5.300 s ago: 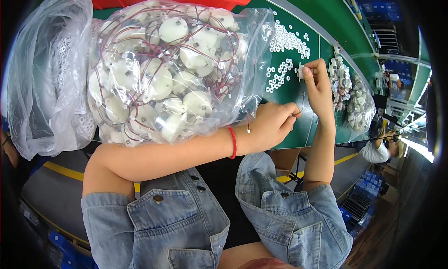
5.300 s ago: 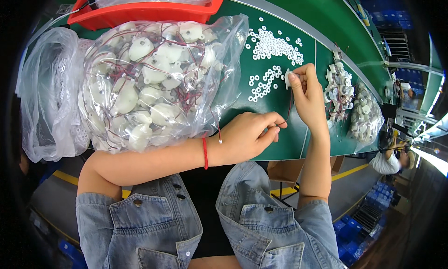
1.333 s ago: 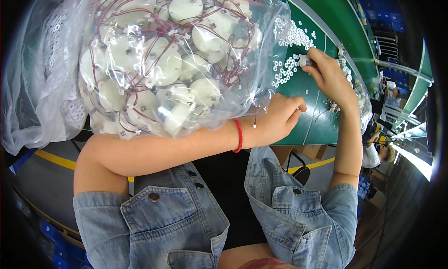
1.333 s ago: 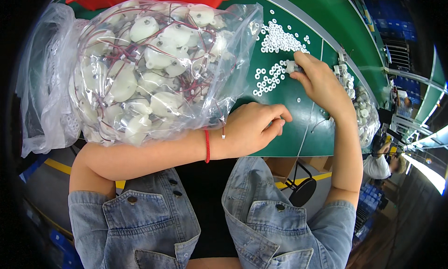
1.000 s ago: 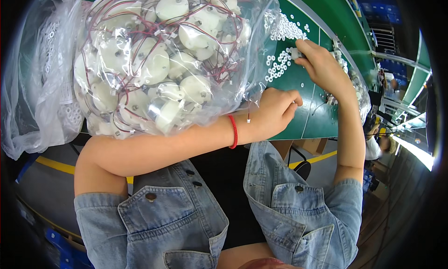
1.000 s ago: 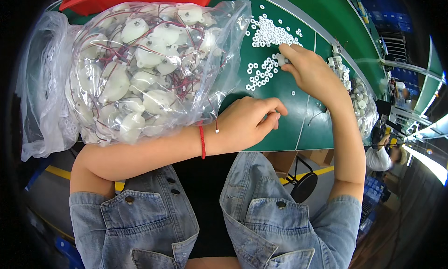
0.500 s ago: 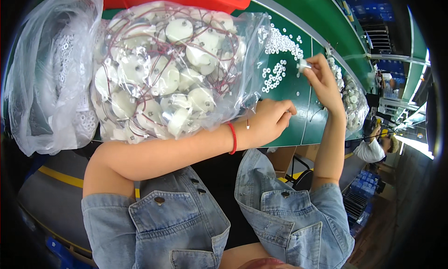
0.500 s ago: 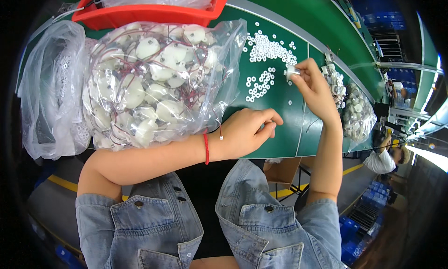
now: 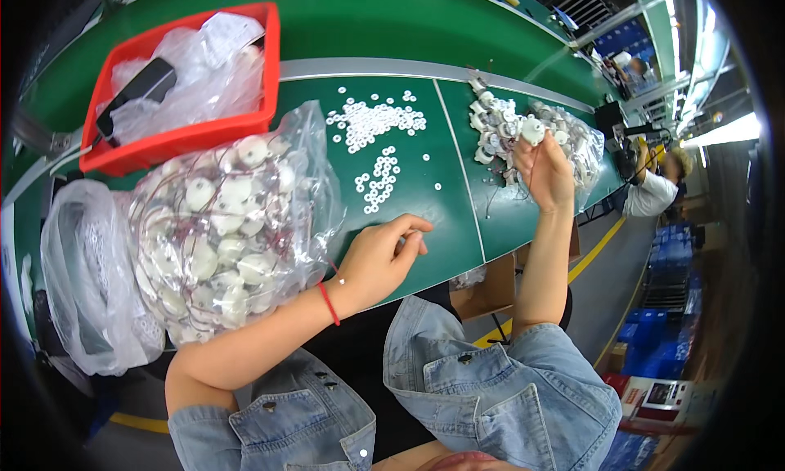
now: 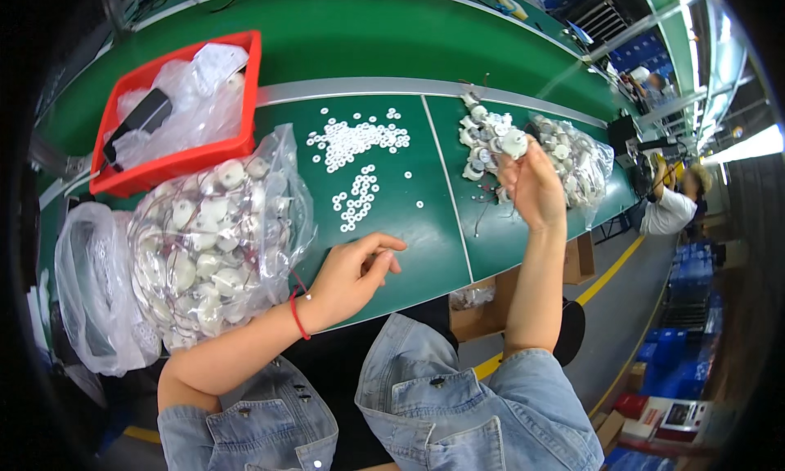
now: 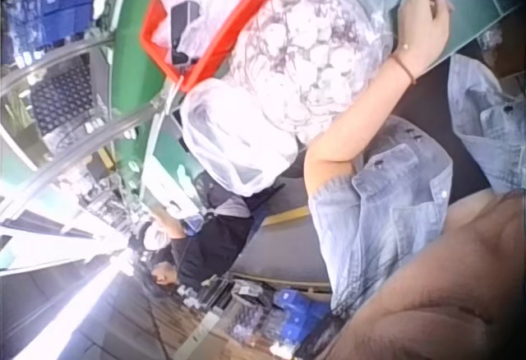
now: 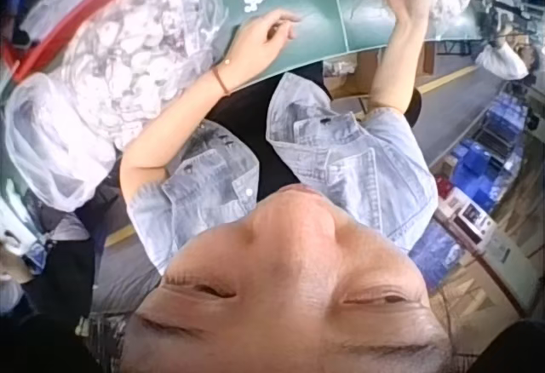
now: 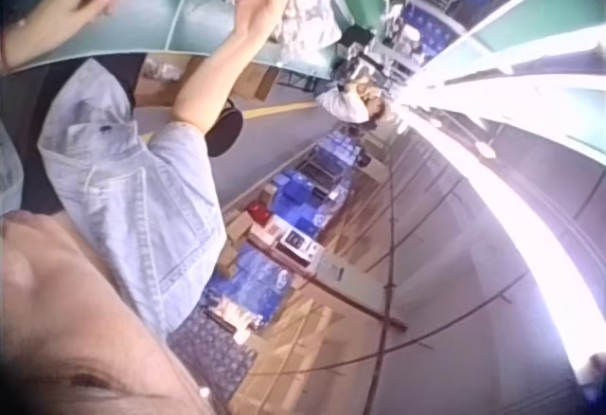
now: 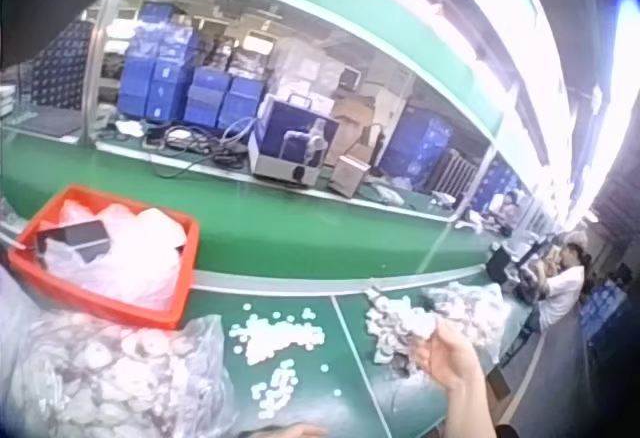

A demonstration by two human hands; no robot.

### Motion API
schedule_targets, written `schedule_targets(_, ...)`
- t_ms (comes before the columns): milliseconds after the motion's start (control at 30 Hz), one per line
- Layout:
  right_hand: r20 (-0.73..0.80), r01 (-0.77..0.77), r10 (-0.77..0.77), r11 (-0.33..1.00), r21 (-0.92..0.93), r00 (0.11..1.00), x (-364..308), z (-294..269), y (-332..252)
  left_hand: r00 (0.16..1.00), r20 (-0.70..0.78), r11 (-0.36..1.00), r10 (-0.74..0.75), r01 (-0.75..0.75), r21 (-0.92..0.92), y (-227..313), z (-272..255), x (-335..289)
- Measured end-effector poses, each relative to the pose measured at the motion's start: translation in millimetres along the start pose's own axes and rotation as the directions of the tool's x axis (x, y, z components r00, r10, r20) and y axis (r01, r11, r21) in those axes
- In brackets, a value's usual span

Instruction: The person sits at a green assembly table and repeatedly picks up small white cylindrical electronic components. They insert small white washers into the components by hand, then place the finished units into a clear plastic bag.

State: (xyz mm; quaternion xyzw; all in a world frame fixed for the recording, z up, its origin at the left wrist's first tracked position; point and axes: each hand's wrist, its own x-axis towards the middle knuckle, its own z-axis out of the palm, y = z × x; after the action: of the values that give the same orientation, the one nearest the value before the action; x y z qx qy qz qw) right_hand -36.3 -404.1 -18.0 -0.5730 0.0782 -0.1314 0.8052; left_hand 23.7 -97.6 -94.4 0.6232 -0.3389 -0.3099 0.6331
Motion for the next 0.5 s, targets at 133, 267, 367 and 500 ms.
schedule_targets(133, 0.106, 0.013, -0.027, 0.992, 0.124, 0.994, -12.3, 12.6, 7.4, 0.998, 0.029, 0.998, -0.053, 0.054, -0.016, 4.3, -0.6, -0.1)
schedule_targets(267, 0.177, 0.029, -0.042, 0.997, 0.075, 0.983, -13.0, 9.3, 8.0, 0.997, 0.037, 0.998, -0.068, 0.068, -0.011, 3.7, -0.4, -0.5)
schedule_targets(367, 0.106, 0.052, -0.055, 0.998, 0.032, 0.993, -11.1, 2.2, 6.0, 0.997, 0.038, 0.997, -0.074, 0.074, 0.008, 4.4, -0.1, -0.5)
schedule_targets(500, -0.280, 0.081, -0.215, 0.903, -0.423, 0.936, -4.9, -26.8, -0.5, 0.995, 0.047, 0.996, -0.087, 0.087, 0.008, 5.5, -0.2, -1.0)
